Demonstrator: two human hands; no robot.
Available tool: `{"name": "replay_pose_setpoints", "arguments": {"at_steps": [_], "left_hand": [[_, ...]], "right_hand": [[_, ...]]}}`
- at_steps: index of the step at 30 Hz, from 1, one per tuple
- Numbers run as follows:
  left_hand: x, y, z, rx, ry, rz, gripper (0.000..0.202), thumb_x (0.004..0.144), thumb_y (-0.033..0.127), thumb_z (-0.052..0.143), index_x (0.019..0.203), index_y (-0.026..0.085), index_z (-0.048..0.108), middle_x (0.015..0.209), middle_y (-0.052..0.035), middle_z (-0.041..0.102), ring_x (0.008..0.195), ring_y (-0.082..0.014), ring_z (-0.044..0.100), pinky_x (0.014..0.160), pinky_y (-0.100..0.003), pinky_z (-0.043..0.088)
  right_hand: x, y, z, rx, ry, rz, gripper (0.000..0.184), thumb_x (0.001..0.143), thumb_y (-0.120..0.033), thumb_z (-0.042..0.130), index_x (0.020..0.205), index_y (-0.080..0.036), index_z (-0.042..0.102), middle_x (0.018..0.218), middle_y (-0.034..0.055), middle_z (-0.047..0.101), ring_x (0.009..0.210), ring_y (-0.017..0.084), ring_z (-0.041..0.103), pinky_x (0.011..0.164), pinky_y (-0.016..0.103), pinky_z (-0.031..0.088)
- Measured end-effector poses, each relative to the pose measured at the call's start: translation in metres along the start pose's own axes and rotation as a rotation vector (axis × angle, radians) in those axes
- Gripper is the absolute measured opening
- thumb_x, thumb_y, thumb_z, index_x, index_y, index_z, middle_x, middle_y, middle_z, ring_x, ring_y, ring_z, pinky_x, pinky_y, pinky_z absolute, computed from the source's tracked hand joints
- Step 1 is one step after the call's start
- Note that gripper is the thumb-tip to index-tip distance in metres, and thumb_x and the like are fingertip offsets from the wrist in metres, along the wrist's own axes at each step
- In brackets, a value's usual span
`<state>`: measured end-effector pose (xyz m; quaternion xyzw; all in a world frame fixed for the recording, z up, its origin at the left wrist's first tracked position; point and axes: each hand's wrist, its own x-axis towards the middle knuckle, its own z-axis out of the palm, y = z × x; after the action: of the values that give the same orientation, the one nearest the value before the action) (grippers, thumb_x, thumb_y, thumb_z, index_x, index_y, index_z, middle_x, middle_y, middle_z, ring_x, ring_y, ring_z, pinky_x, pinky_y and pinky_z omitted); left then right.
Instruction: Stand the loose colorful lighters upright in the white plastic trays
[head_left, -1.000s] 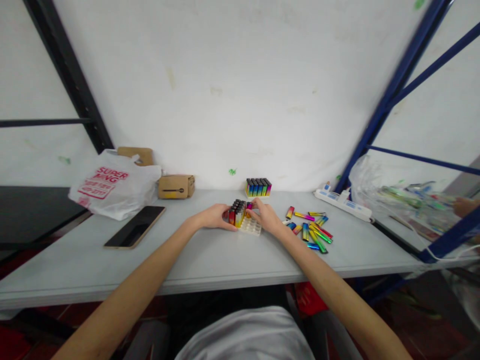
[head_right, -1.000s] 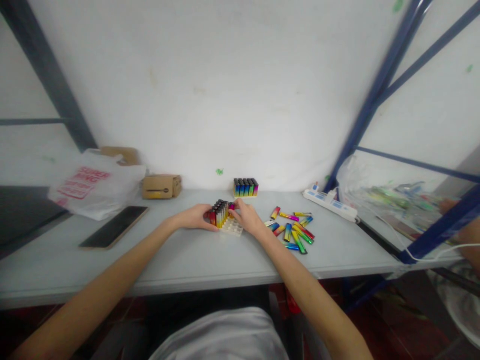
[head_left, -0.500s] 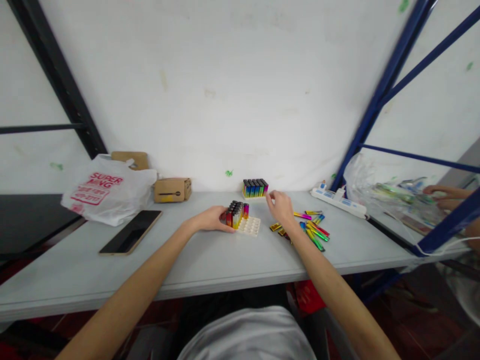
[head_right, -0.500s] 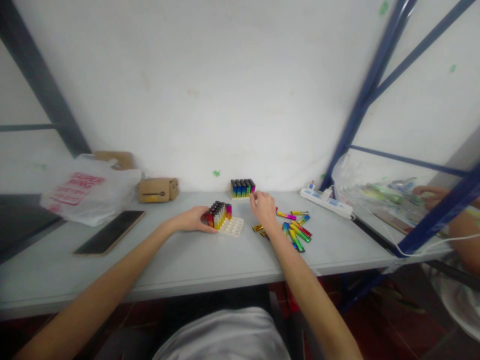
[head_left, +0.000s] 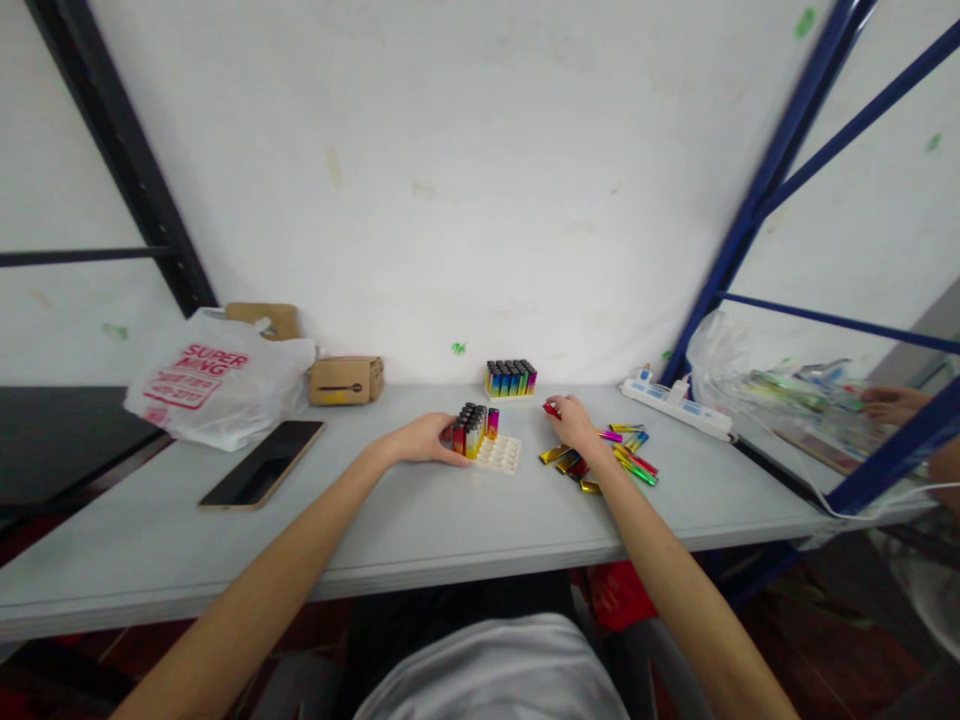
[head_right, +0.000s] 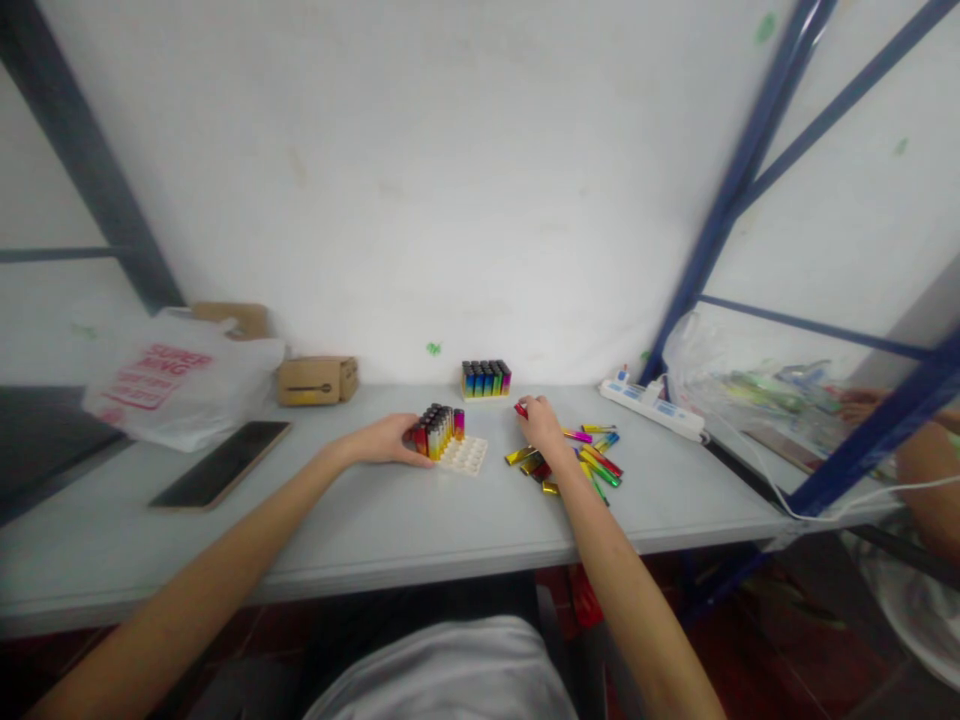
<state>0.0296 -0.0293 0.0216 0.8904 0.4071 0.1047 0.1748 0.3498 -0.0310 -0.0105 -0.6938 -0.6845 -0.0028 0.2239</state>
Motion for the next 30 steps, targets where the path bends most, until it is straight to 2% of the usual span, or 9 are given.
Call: {"name": "replay_pose_setpoints", "arguments": {"at_steps": [1,3,7,9,13,17,21,25,30], "left_hand": [[0.0,0.0,0.0,0.004,0.0,-0.004,0.079,0.059,0.076,0.072,0.111,0.016,0.066,0.097,-0.006,0.07,0.081,-0.0249,0.062,0.066,-0.028,0.043],[0.0,0.001,0.0,0.007,0.004,-0.008,0.08,0.059,0.076,0.072,0.111,0.015,0.066,0.098,-0.0065,0.07,0.082,-0.0253,0.062,0.067,-0.028,0.043],[0.0,-0.001,0.001,0.003,0.005,-0.003,0.08,0.058,0.076,0.072,0.11,0.016,0.067,0.097,-0.0069,0.07,0.083,-0.0258,0.062,0.067,-0.028,0.043],[0.001,-0.002,0.002,-0.006,0.008,-0.001,0.078,0.058,0.076,0.072,0.108,0.016,0.067,0.095,-0.0064,0.07,0.082,-0.0255,0.062,0.067,-0.028,0.043],[0.003,-0.005,0.004,-0.032,0.011,-0.02,0.073,0.057,0.074,0.074,0.102,0.016,0.067,0.093,-0.0055,0.07,0.08,-0.0244,0.062,0.066,-0.028,0.043],[0.003,-0.005,0.005,-0.024,0.016,-0.02,0.072,0.058,0.074,0.073,0.1,0.015,0.067,0.092,-0.006,0.07,0.08,-0.0245,0.062,0.066,-0.028,0.043],[0.002,-0.003,0.003,-0.062,0.006,0.038,0.069,0.062,0.069,0.075,0.107,0.017,0.066,0.095,-0.0042,0.07,0.081,-0.0231,0.062,0.069,-0.028,0.044],[0.001,-0.002,0.003,-0.046,0.01,0.023,0.066,0.062,0.068,0.075,0.103,0.017,0.067,0.093,-0.0041,0.069,0.08,-0.023,0.062,0.068,-0.028,0.043],[0.001,-0.002,0.003,-0.065,0.003,0.024,0.065,0.062,0.066,0.076,0.104,0.017,0.067,0.092,-0.0041,0.07,0.08,-0.0234,0.062,0.067,-0.028,0.043]], "right_hand": [[0.002,-0.002,0.002,0.062,0.021,-0.06,0.019,0.095,-0.025,0.052,0.104,-0.014,0.065,0.106,0.015,0.066,0.102,0.023,0.062,0.092,0.031,0.044],[0.004,-0.008,0.004,0.257,0.043,-0.124,0.022,0.097,-0.033,0.048,0.095,-0.016,0.061,0.095,0.0101,0.067,0.089,0.019,0.065,0.085,0.029,0.047],[0.0,-0.022,0.009,0.789,-0.046,-0.135,0.032,0.098,-0.049,0.037,0.107,-0.02,0.048,0.082,-0.0003,0.061,0.059,0.012,0.059,0.062,0.025,0.049],[-0.003,-0.029,0.011,0.917,-0.093,-0.158,0.036,0.096,-0.055,0.038,0.106,-0.021,0.046,0.072,-0.0052,0.054,0.053,0.01,0.053,0.055,0.023,0.046],[-0.01,-0.042,0.012,0.896,-0.116,-0.157,0.044,0.094,-0.064,0.037,0.093,-0.022,0.048,0.059,-0.0083,0.042,0.048,0.01,0.041,0.046,0.019,0.035],[-0.013,-0.049,0.012,0.781,-0.028,-0.144,0.051,0.091,-0.067,0.04,0.068,-0.022,0.043,0.054,-0.005,0.04,0.049,0.011,0.039,0.047,0.024,0.029],[-0.015,-0.05,0.015,0.668,0.062,-0.141,0.048,0.088,-0.056,0.047,0.058,-0.022,0.034,0.053,-0.0048,0.032,0.052,0.011,0.033,0.05,0.026,0.022],[-0.017,-0.05,0.018,0.603,0.035,-0.203,0.033,0.082,-0.037,0.046,0.057,-0.021,0.032,0.055,-0.0051,0.028,0.053,0.01,0.029,0.052,0.026,0.019],[-0.019,-0.054,0.015,0.54,0.022,-0.255,0.031,0.084,-0.035,0.046,0.058,-0.021,0.035,0.055,-0.0051,0.032,0.054,0.011,0.034,0.054,0.026,0.022]]}}
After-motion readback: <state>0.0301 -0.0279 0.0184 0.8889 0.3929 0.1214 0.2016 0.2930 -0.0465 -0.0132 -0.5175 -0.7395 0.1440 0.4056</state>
